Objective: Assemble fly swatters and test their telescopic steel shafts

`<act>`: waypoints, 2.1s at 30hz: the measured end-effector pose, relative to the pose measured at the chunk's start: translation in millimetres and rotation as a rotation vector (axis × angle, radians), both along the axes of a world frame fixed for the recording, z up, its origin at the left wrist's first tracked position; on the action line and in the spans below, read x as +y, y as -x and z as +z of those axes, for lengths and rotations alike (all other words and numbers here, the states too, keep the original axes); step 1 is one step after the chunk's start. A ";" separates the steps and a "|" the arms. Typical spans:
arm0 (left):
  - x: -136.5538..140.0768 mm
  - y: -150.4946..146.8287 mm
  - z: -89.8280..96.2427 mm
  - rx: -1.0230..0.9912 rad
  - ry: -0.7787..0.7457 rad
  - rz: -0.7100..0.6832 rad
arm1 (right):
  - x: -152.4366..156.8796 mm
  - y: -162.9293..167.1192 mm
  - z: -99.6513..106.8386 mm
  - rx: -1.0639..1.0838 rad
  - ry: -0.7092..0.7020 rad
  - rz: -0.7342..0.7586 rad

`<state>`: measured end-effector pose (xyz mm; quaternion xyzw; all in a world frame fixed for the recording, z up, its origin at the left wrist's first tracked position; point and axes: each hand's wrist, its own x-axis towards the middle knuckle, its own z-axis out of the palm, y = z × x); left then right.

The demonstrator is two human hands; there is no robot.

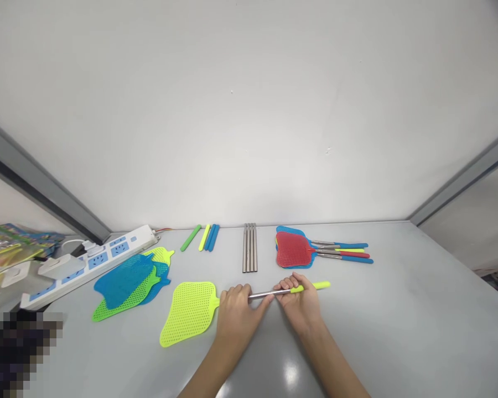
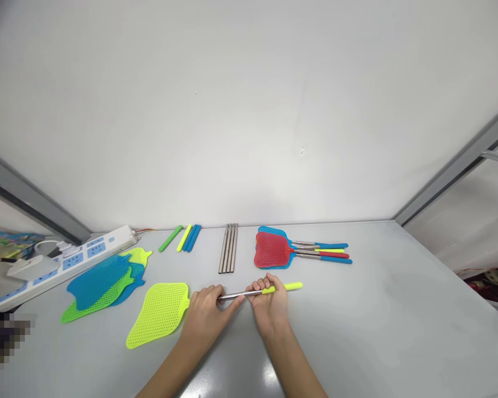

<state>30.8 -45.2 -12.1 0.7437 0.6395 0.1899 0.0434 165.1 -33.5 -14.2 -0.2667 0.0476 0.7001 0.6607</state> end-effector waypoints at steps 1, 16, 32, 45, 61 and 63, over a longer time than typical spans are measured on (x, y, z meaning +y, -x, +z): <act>0.2 0.3 0.1 0.000 0.007 -0.006 | 0.1 -0.3 0.4 0.001 0.006 0.004; -1.3 -1.6 3.4 -0.003 0.003 -0.062 | -0.3 2.1 1.4 -0.103 -0.001 -0.025; -0.1 -3.7 3.6 0.005 0.056 -0.040 | -2.9 9.9 2.6 -0.059 -0.014 -0.081; -3.3 -6.7 -4.2 0.008 0.026 -0.062 | -1.2 3.9 -3.5 -0.084 -0.016 -0.075; -3.4 -6.3 -1.2 -0.043 0.071 -0.058 | -2.1 6.7 -2.2 -0.121 -0.044 -0.072; -3.5 -6.2 -1.4 -0.047 0.075 -0.056 | -2.1 5.9 -1.3 -0.092 -0.033 -0.065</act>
